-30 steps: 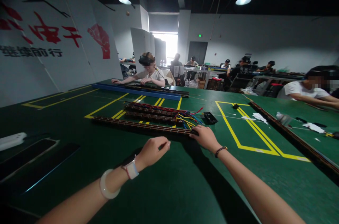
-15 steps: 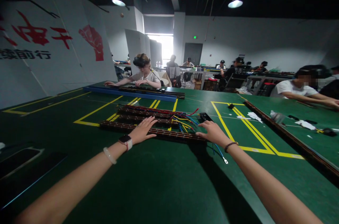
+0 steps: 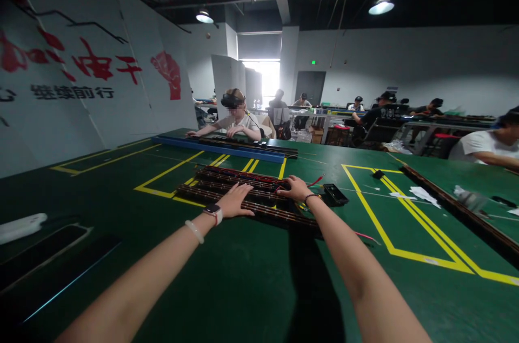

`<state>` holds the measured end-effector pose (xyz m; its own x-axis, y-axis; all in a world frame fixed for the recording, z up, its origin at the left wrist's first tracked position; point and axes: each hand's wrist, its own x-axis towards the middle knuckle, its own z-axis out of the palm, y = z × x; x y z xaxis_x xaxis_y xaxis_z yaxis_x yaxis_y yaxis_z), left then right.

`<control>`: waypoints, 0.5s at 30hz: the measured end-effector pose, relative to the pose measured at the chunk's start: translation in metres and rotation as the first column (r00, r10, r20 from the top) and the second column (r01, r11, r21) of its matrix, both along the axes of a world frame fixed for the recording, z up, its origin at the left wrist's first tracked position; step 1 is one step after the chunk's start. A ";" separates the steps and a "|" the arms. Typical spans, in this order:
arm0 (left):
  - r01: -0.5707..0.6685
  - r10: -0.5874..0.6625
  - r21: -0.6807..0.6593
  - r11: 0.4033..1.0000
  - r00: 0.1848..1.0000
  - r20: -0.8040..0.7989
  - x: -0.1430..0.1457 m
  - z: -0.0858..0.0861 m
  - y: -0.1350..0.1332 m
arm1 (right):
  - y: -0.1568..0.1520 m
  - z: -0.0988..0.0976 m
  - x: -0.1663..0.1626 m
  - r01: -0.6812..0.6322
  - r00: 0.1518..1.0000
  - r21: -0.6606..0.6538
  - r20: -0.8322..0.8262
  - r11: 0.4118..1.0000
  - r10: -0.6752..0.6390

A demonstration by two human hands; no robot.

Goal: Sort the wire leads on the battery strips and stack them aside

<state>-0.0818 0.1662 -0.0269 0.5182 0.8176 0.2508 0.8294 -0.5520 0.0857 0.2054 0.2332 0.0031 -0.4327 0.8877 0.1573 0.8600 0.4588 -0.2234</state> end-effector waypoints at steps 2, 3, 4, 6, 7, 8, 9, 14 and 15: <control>-0.007 0.007 -0.006 1.000 1.000 -0.010 0.001 -0.001 0.004 | 0.007 -0.004 -0.003 -0.003 1.000 -0.026 0.010 1.000 0.003; -0.011 0.011 -0.007 1.000 1.000 -0.015 0.002 -0.002 0.006 | 0.010 -0.005 -0.004 -0.005 1.000 -0.042 0.016 0.999 0.006; -0.015 0.015 -0.006 1.000 1.000 -0.020 0.003 -0.002 0.008 | 0.012 -0.007 -0.004 -0.008 1.000 -0.058 0.023 0.998 0.010; -0.028 0.028 -0.002 1.000 0.999 -0.025 0.006 -0.004 0.011 | 0.015 -0.009 -0.003 -0.011 0.999 -0.083 0.038 0.996 0.015; -0.035 0.035 0.001 0.999 0.999 -0.024 0.008 -0.004 0.012 | 0.015 -0.011 -0.003 -0.010 0.999 -0.090 0.045 0.996 0.014; -0.043 0.043 0.005 0.999 0.999 -0.022 0.011 -0.004 0.013 | 0.015 -0.012 -0.002 -0.009 0.999 -0.095 0.052 0.995 0.014; -0.048 0.049 0.009 0.999 0.999 -0.019 0.013 -0.004 0.013 | 0.015 -0.013 -0.002 -0.007 0.998 -0.097 0.057 0.995 0.013; -0.041 0.041 0.043 0.998 0.999 -0.006 0.017 -0.003 0.013 | 0.008 -0.015 -0.002 0.016 0.995 -0.103 0.101 0.995 -0.006; -0.037 0.038 0.050 0.998 0.999 -0.004 0.017 -0.003 0.012 | 0.006 -0.014 -0.002 0.030 0.993 -0.099 0.116 0.995 -0.019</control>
